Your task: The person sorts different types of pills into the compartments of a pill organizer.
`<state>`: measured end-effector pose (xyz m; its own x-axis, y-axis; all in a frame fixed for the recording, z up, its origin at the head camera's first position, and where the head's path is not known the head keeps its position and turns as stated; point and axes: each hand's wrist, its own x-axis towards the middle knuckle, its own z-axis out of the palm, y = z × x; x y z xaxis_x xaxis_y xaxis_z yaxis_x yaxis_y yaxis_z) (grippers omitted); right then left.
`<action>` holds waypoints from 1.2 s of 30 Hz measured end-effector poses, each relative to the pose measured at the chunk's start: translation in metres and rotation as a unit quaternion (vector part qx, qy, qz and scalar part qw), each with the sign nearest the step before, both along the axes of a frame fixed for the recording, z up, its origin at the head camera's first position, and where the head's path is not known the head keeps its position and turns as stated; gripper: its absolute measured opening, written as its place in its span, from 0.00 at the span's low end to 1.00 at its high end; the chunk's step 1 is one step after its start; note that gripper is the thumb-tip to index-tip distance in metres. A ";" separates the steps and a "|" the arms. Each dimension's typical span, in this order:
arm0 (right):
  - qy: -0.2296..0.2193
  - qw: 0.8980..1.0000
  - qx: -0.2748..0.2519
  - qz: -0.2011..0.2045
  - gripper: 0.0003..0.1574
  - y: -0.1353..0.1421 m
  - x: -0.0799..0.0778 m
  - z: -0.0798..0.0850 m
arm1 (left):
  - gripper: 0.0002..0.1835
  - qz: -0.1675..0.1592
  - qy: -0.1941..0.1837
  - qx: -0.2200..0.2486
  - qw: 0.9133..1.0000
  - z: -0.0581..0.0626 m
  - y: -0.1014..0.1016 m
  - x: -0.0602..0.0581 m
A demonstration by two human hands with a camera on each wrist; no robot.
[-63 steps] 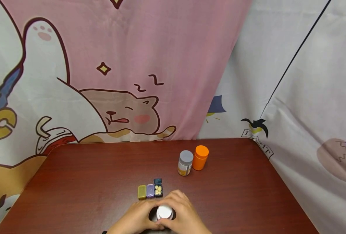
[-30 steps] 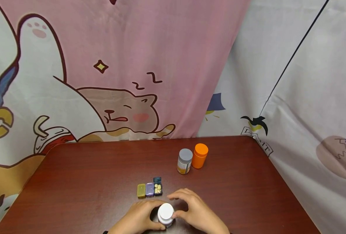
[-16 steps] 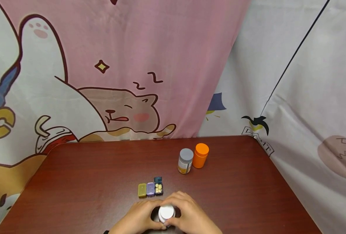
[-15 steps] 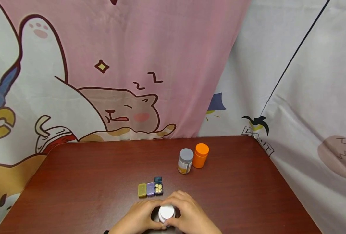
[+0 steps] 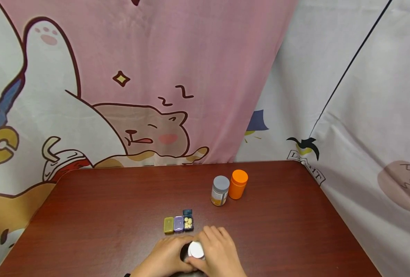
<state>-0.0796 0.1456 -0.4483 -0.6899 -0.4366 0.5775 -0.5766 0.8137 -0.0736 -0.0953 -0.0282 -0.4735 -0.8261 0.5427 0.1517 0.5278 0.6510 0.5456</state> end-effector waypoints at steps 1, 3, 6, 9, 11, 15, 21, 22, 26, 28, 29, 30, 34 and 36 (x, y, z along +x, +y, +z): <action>0.009 1.000 0.000 -0.003 0.30 -0.001 0.000 -0.001 | 0.27 0.002 0.001 -0.002 1.000 0.000 0.000 0.000; 0.025 1.000 -0.001 -0.008 0.31 -0.002 0.001 -0.002 | 0.27 0.006 0.006 -0.005 1.000 -0.001 0.001 0.000; 0.039 0.999 -0.009 -0.011 0.31 -0.003 0.001 -0.004 | 0.26 0.011 0.019 0.001 1.000 -0.001 0.002 -0.001; 0.045 0.999 -0.022 -0.010 0.30 -0.003 0.001 -0.004 | 0.26 0.024 0.032 0.007 0.999 0.001 0.002 -0.001; 0.041 0.999 -0.035 -0.007 0.28 -0.003 0.001 -0.004 | 0.26 0.034 0.040 0.007 0.999 0.003 0.001 -0.002; 0.013 0.997 -0.068 -0.019 0.26 0.002 -0.001 -0.001 | 0.28 0.059 0.020 -0.001 0.998 0.008 -0.001 -0.004; 0.000 0.992 -0.085 -0.092 0.28 0.030 -0.013 0.009 | 0.31 0.087 -0.029 0.002 0.996 0.013 -0.011 -0.009; 0.001 0.991 -0.087 -0.106 0.28 0.037 -0.016 0.010 | 0.31 0.092 -0.031 0.005 0.995 0.013 -0.012 -0.010; -0.007 0.980 -0.096 -0.174 0.28 0.072 -0.027 0.012 | 0.26 0.112 -0.027 0.018 0.993 0.014 -0.019 -0.012; -0.017 0.973 -0.105 -0.204 0.27 0.091 -0.032 0.012 | 0.24 0.121 -0.020 0.022 0.992 0.014 -0.021 -0.014; -0.023 0.970 -0.108 -0.216 0.26 0.099 -0.033 0.012 | 0.23 0.125 -0.015 0.020 0.992 0.014 -0.023 -0.015; -0.030 0.967 -0.109 -0.227 0.26 0.107 -0.035 0.012 | 0.23 0.129 -0.009 0.018 0.991 0.014 -0.023 -0.015; -0.038 0.960 -0.118 -0.252 0.25 0.133 -0.037 0.008 | 0.22 0.149 0.015 0.007 0.989 0.014 -0.026 -0.017; -0.035 0.958 -0.121 -0.256 0.25 0.143 -0.038 0.006 | 0.22 0.162 0.024 0.008 0.987 0.014 -0.027 -0.018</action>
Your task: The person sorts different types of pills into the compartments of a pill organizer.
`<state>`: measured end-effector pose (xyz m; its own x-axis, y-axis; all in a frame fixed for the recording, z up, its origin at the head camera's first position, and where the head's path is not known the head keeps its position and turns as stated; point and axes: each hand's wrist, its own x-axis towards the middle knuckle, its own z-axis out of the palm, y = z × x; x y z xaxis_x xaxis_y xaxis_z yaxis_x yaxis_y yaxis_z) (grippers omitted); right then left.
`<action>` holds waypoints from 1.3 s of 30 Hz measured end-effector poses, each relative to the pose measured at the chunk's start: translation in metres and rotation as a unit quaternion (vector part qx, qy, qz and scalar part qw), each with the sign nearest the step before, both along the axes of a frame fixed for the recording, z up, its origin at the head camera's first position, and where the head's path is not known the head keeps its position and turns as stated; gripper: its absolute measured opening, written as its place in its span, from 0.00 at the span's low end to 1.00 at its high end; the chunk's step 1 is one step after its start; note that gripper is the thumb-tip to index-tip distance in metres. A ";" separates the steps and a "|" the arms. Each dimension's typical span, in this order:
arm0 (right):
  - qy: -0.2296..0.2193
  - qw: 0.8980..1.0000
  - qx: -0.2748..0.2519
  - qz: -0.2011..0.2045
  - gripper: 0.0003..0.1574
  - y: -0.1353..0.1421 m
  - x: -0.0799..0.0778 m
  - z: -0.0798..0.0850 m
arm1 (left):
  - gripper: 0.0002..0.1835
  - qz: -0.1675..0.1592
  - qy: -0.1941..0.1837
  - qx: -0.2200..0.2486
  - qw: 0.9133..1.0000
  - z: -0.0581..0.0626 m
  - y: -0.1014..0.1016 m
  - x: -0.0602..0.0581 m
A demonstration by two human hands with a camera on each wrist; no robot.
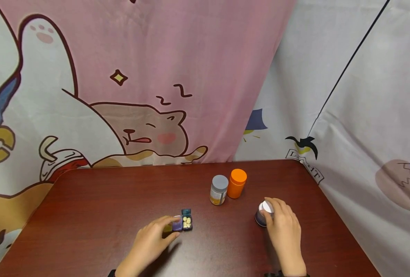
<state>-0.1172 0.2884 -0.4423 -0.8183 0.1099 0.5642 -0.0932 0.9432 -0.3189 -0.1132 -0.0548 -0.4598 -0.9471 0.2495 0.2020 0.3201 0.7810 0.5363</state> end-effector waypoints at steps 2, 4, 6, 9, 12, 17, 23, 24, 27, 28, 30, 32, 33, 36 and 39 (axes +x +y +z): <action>0.000 1.000 -0.002 -0.005 0.25 0.008 0.000 -0.001 | 0.22 0.014 0.010 -0.002 1.000 -0.001 -0.001 -0.001; -0.005 1.000 -0.004 -0.012 0.25 0.014 0.000 -0.002 | 0.22 0.029 0.015 -0.003 0.999 -0.001 -0.001 -0.002; -0.016 1.000 -0.006 -0.021 0.24 0.019 0.001 -0.002 | 0.22 0.041 0.016 -0.005 0.999 -0.001 -0.002 -0.003; -0.026 0.999 -0.009 -0.032 0.24 0.024 0.001 -0.003 | 0.24 0.051 0.015 -0.009 0.999 -0.002 -0.004 -0.003; -0.026 0.999 -0.011 -0.038 0.25 0.026 0.001 -0.004 | 0.25 0.052 0.015 -0.015 0.998 -0.003 -0.007 -0.004; -0.025 0.999 -0.009 -0.046 0.26 0.028 0.000 -0.006 | 0.27 0.042 -0.011 -0.015 0.999 -0.006 -0.010 -0.004; -0.031 0.998 -0.009 -0.054 0.25 0.028 0.000 -0.006 | 0.26 0.055 0.001 -0.037 0.998 -0.010 -0.012 -0.006; -0.033 0.998 -0.007 -0.054 0.25 0.028 0.000 -0.006 | 0.26 0.062 0.009 -0.044 0.997 -0.011 -0.012 -0.006; -0.036 0.998 -0.004 -0.057 0.25 0.028 0.000 -0.006 | 0.24 0.078 0.026 -0.064 0.995 -0.013 -0.014 -0.008; -0.037 0.998 -0.004 -0.057 0.25 0.028 0.000 -0.006 | 0.24 0.079 0.028 -0.068 0.994 -0.013 -0.014 -0.008; -0.040 0.998 -0.005 -0.057 0.25 0.028 0.000 -0.005 | 0.24 0.079 0.030 -0.069 0.994 -0.014 -0.015 -0.008; -0.043 0.997 -0.009 -0.056 0.24 0.028 0.000 -0.004 | 0.23 0.077 0.030 -0.068 0.994 -0.014 -0.015 -0.008; -0.045 0.997 -0.011 -0.055 0.24 0.028 0.000 -0.003 | 0.23 0.076 0.031 -0.068 0.994 -0.015 -0.015 -0.008; -0.048 0.997 -0.015 -0.052 0.24 0.028 0.000 -0.003 | 0.22 0.075 0.033 -0.070 0.994 -0.016 -0.014 -0.008; -0.050 0.997 -0.019 -0.050 0.24 0.028 0.000 -0.004 | 0.22 0.076 0.035 -0.072 0.994 -0.016 -0.014 -0.008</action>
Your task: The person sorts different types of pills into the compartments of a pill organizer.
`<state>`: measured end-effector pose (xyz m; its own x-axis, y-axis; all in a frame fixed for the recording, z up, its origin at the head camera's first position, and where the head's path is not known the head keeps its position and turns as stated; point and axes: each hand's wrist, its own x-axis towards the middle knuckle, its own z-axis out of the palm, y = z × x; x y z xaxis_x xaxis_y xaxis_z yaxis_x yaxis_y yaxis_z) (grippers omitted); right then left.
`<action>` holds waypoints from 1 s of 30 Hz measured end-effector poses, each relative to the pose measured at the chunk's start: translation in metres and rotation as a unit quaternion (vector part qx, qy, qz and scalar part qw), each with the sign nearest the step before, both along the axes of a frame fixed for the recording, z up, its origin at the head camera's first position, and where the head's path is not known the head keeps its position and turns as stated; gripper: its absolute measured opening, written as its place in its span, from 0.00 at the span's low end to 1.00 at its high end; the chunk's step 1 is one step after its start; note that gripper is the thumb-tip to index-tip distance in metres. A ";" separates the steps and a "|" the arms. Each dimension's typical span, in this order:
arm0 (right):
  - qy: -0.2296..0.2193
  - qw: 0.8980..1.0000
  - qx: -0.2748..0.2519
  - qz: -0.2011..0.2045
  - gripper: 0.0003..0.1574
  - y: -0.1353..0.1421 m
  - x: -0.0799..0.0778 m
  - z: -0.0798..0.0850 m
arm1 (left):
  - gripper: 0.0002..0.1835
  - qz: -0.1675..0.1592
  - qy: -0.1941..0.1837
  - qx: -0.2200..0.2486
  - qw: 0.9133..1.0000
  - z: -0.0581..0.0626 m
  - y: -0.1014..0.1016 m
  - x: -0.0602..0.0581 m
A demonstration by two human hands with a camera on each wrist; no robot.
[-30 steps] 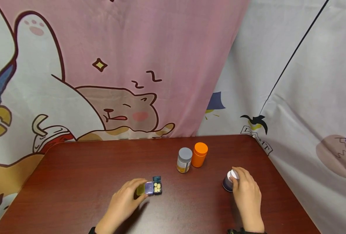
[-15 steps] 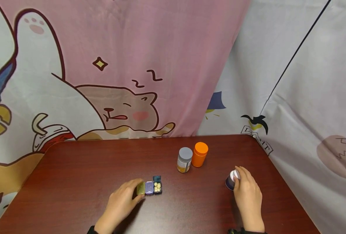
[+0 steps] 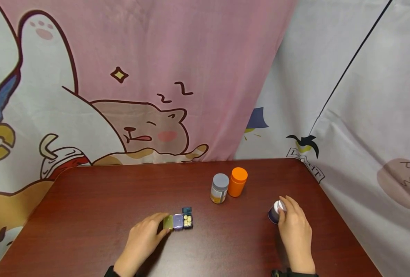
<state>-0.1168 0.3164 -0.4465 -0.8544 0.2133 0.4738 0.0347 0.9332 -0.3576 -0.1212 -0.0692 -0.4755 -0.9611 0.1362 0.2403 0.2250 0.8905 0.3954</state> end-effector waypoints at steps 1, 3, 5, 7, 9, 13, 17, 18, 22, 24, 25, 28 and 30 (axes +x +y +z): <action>0.001 1.000 -0.001 0.000 0.24 0.000 0.000 0.000 | 0.22 0.000 0.001 0.000 1.000 0.000 0.000 0.000; 0.001 1.000 -0.003 0.000 0.25 0.000 0.000 0.000 | 0.22 0.000 0.002 -0.001 1.000 0.000 0.000 0.000; 0.004 1.000 -0.003 0.001 0.25 -0.001 0.000 0.001 | 0.21 0.000 0.001 -0.003 1.000 0.001 0.000 0.000; 0.015 1.000 0.000 0.005 0.25 -0.003 0.000 0.003 | 0.21 0.000 -0.001 -0.004 1.000 0.001 0.000 -0.001; 0.031 0.999 0.004 0.014 0.25 -0.008 -0.001 0.005 | 0.22 -0.001 -0.003 -0.004 1.000 0.001 0.000 -0.001; 0.066 0.997 0.017 0.045 0.22 -0.023 -0.001 0.008 | 0.22 -0.004 0.000 -0.003 1.000 0.001 -0.001 0.000; 0.072 0.993 0.038 0.091 0.20 -0.048 0.000 0.013 | 0.21 -0.008 0.011 0.000 1.000 0.001 -0.001 0.003; 0.072 0.991 0.043 0.105 0.20 -0.055 0.000 0.014 | 0.21 -0.008 0.012 0.001 1.000 0.001 -0.002 0.003; 0.056 0.983 0.065 0.161 0.19 -0.087 0.004 0.013 | 0.21 -0.009 0.010 0.000 1.000 0.001 -0.002 0.004; 0.042 0.979 0.077 0.183 0.20 -0.103 0.006 0.010 | 0.22 -0.009 0.008 -0.001 1.000 0.002 -0.002 0.003; 0.033 0.977 0.082 0.192 0.20 -0.111 0.007 0.008 | 0.22 -0.010 0.008 -0.003 1.000 0.002 -0.003 0.003; -0.002 0.972 0.093 0.214 0.23 -0.134 0.010 0.003 | 0.22 -0.011 0.008 -0.005 1.000 0.003 -0.003 0.003; -0.031 0.967 0.097 0.232 0.27 -0.147 0.011 0.001 | 0.22 -0.010 0.005 -0.007 1.000 0.002 -0.003 0.003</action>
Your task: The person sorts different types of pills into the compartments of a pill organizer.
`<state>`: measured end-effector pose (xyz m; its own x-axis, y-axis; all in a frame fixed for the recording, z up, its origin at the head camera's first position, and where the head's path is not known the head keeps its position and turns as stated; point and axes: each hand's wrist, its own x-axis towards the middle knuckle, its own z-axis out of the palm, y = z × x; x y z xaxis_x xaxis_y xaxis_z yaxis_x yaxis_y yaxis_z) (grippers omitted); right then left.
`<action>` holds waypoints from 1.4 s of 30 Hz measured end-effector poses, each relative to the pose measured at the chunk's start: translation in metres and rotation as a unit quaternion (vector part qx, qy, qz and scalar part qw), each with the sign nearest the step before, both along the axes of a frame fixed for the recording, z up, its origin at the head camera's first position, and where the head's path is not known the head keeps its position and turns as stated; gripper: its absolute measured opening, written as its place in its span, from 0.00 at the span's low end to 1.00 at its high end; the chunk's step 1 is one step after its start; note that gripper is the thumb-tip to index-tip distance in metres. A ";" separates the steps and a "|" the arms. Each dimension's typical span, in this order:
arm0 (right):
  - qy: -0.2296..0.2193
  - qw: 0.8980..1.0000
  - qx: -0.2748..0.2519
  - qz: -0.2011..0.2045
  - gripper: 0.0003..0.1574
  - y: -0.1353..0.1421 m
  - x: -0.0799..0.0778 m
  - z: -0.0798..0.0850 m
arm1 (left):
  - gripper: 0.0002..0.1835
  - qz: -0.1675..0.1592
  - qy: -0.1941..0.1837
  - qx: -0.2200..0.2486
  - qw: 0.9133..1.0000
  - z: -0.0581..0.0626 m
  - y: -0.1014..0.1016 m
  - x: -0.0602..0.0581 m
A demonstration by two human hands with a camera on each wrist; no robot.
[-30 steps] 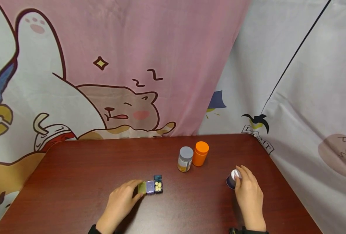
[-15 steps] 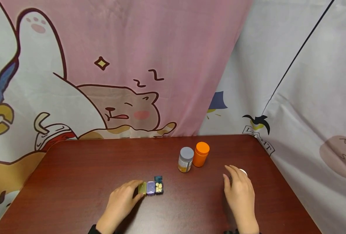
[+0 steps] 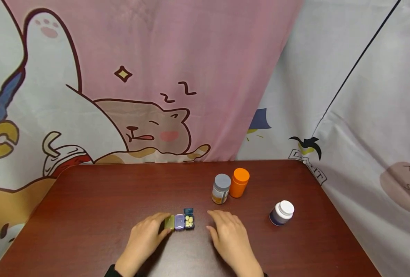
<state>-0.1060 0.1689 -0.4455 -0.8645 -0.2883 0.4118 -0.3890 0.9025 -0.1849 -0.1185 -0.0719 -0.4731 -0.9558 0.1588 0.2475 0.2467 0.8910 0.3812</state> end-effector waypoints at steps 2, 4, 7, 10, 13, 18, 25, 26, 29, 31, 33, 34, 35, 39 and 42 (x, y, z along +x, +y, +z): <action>-0.033 0.999 0.003 0.019 0.33 -0.012 -0.001 -0.001 | 0.22 0.000 -0.001 -0.001 1.000 0.000 0.000 0.000; -0.061 0.997 0.000 0.038 0.39 -0.021 -0.004 0.000 | 0.22 0.001 0.001 -0.003 1.000 0.000 0.000 0.000; -0.093 0.994 -0.005 0.062 0.48 -0.033 -0.010 0.002 | 0.22 0.000 0.001 -0.003 1.000 0.000 -0.001 0.000; -0.105 0.991 0.007 0.078 0.51 -0.039 -0.016 0.002 | 0.22 0.002 -0.005 -0.002 1.000 -0.002 0.000 -0.001; -0.106 0.990 0.023 0.090 0.48 -0.042 -0.017 0.001 | 0.23 0.003 -0.010 0.002 1.000 -0.002 0.001 -0.002; -0.113 0.987 0.047 0.102 0.36 -0.045 -0.011 0.000 | 0.22 0.004 -0.011 0.002 1.000 0.000 0.001 -0.002; -0.181 0.977 0.060 0.092 0.32 -0.049 -0.004 -0.002 | 0.22 0.001 -0.010 -0.001 1.000 0.001 0.001 -0.002; -0.185 0.977 0.060 0.088 0.33 -0.049 -0.004 -0.002 | 0.22 0.001 -0.009 -0.001 1.000 0.001 0.001 -0.002; -0.187 0.977 0.072 0.080 0.34 -0.052 -0.002 -0.002 | 0.22 0.002 -0.005 -0.001 1.000 0.000 0.000 -0.002; -0.182 0.977 0.083 0.076 0.36 -0.054 -0.001 -0.002 | 0.21 0.003 -0.001 -0.001 1.000 0.000 0.000 -0.002; -0.175 0.977 0.093 0.073 0.36 -0.055 0.000 -0.002 | 0.21 0.003 0.001 -0.002 1.000 -0.001 0.000 -0.002; -0.173 0.978 0.097 0.071 0.36 -0.055 0.000 -0.003 | 0.21 0.002 0.002 -0.002 1.000 -0.001 0.000 -0.002; -0.170 0.978 0.099 0.070 0.36 -0.055 0.000 -0.003 | 0.21 0.000 0.002 -0.002 1.000 -0.001 0.000 -0.002; -0.156 0.979 0.110 0.066 0.35 -0.055 0.001 -0.004 | 0.21 -0.009 0.001 0.001 1.000 -0.001 0.001 -0.001; -0.138 0.981 0.119 0.068 0.35 -0.056 0.002 -0.004 | 0.21 -0.011 0.000 0.002 1.000 0.001 0.002 -0.001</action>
